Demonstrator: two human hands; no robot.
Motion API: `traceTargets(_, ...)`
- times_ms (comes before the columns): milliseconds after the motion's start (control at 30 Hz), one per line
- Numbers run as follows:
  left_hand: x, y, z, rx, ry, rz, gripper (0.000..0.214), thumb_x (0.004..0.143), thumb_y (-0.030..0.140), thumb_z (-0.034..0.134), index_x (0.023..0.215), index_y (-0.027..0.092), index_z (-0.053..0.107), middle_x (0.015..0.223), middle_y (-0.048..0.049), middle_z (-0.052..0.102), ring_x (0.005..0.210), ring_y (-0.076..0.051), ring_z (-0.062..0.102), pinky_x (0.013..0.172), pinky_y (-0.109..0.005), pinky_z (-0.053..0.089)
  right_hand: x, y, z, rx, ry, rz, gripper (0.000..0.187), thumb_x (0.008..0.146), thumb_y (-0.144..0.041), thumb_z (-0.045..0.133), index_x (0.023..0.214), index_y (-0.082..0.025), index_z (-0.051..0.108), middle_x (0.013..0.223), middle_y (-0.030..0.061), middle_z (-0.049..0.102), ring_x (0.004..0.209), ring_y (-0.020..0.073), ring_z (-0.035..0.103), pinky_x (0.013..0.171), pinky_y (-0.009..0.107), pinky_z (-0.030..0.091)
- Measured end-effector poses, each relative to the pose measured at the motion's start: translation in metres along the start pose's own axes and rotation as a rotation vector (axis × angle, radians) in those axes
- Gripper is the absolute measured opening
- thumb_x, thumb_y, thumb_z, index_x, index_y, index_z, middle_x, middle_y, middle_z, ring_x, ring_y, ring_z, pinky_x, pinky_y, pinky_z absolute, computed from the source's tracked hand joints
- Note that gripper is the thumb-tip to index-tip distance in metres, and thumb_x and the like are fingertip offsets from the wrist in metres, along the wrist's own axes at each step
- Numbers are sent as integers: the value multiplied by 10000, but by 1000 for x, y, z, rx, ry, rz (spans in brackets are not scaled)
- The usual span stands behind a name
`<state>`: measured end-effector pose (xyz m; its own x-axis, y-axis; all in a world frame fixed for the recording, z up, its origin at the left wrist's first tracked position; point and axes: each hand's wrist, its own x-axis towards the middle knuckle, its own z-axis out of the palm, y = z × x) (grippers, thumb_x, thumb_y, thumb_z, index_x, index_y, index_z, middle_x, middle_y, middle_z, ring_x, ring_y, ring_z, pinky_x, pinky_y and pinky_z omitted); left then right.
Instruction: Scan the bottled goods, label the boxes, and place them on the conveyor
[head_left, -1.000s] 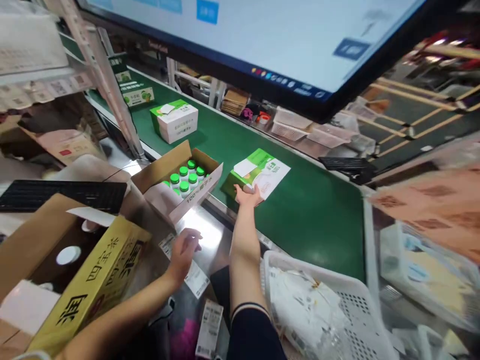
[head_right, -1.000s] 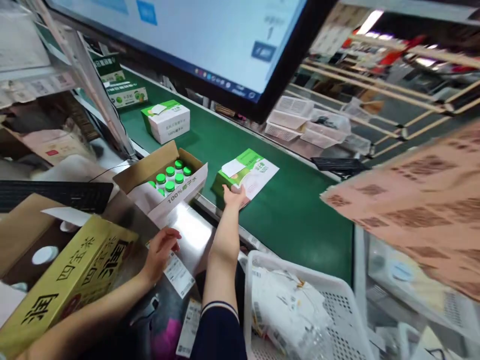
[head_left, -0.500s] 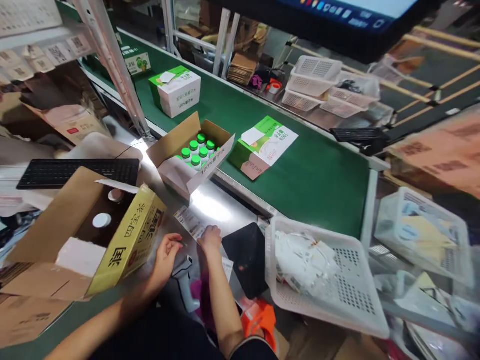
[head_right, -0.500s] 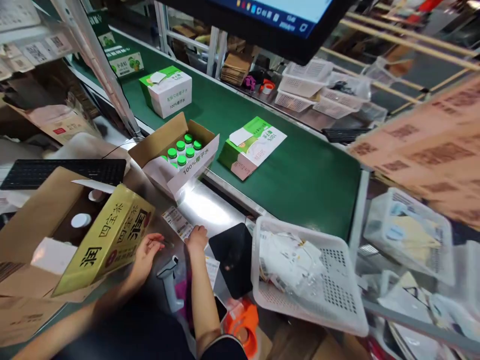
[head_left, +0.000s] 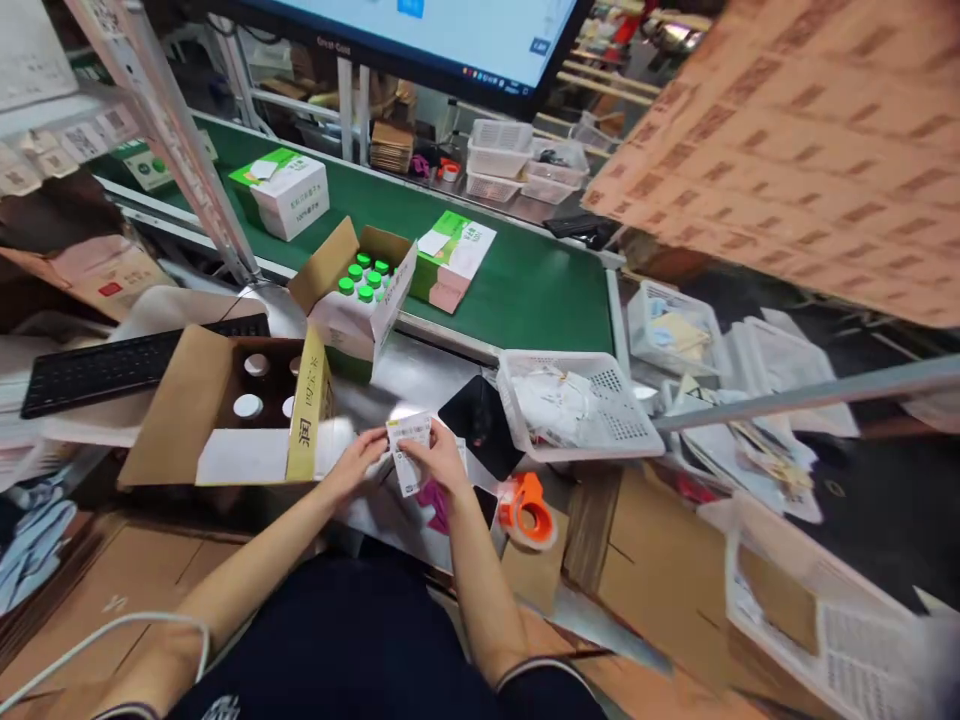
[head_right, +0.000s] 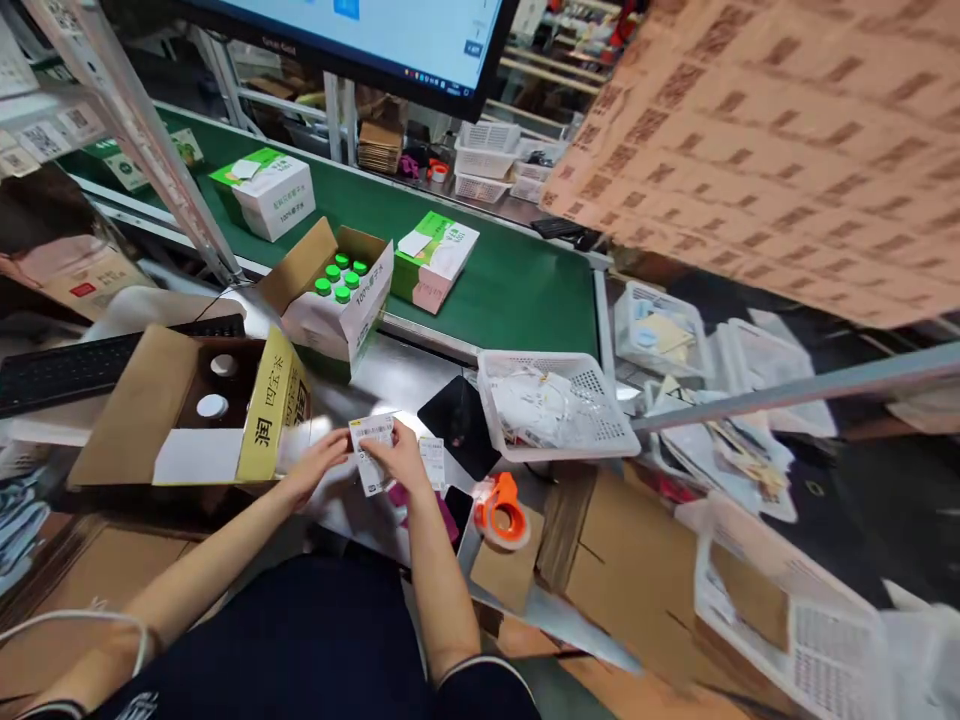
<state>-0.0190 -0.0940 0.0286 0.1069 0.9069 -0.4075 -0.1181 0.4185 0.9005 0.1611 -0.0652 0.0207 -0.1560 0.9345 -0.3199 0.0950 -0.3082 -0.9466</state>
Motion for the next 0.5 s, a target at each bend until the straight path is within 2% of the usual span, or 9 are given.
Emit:
traceTargets(67, -7, 18, 9, -66, -47, 68, 478, 761, 609, 758, 996, 194, 723, 1008, -77, 770, 942, -221, 709, 897, -369, 549, -42, -8, 12, 166, 50, -52, 524, 660, -452, 882, 1072, -197, 683, 1075, 85, 792, 978, 241, 738, 933, 400, 585)
traceTargets(133, -22, 33, 16, -103, -83, 121, 435, 737, 573, 803, 926, 189, 728, 914, -43, 767, 849, -186, 692, 834, -323, 550, -78, -14, 20, 239, 82, -66, 597, 611, -439, 925, 1112, -218, 684, 1122, 82, 791, 1021, 248, 740, 971, 411, 578)
traceTargets(233, -53, 50, 21, -62, -188, 203, 373, 716, 486, 863, 899, 175, 768, 841, -32, 776, 785, -178, 684, 764, -296, 553, -110, -27, 22, 367, 135, -122, 623, 618, -540, 901, 1120, -249, 672, 1116, 74, 790, 1033, 267, 743, 932, 411, 592)
traceTargets(333, -82, 61, 21, 27, -299, 293, 321, 761, 434, 848, 937, 171, 798, 844, -40, 795, 796, -187, 705, 761, -291, 565, -117, -50, 7, 490, 261, -206, 538, 705, -664, 775, 1041, -255, 677, 1037, 67, 789, 978, 261, 743, 821, 385, 605)
traceTargets(433, -102, 69, 23, 97, -317, 329, 290, 831, 432, 795, 966, 175, 804, 872, -43, 803, 791, -175, 705, 739, -269, 568, -113, -81, -14, 531, 361, -265, 449, 651, -571, 839, 922, -246, 686, 842, 14, 764, 773, 191, 707, 702, 317, 580)
traceTargets(500, -111, 74, 25, 133, -285, 341, 276, 851, 424, 782, 970, 176, 802, 883, -45, 807, 775, -164, 701, 718, -254, 567, -111, -100, -27, 510, 368, -303, 400, 598, -484, 890, 830, -236, 679, 719, -27, 717, 644, 137, 640, 637, 275, 547)
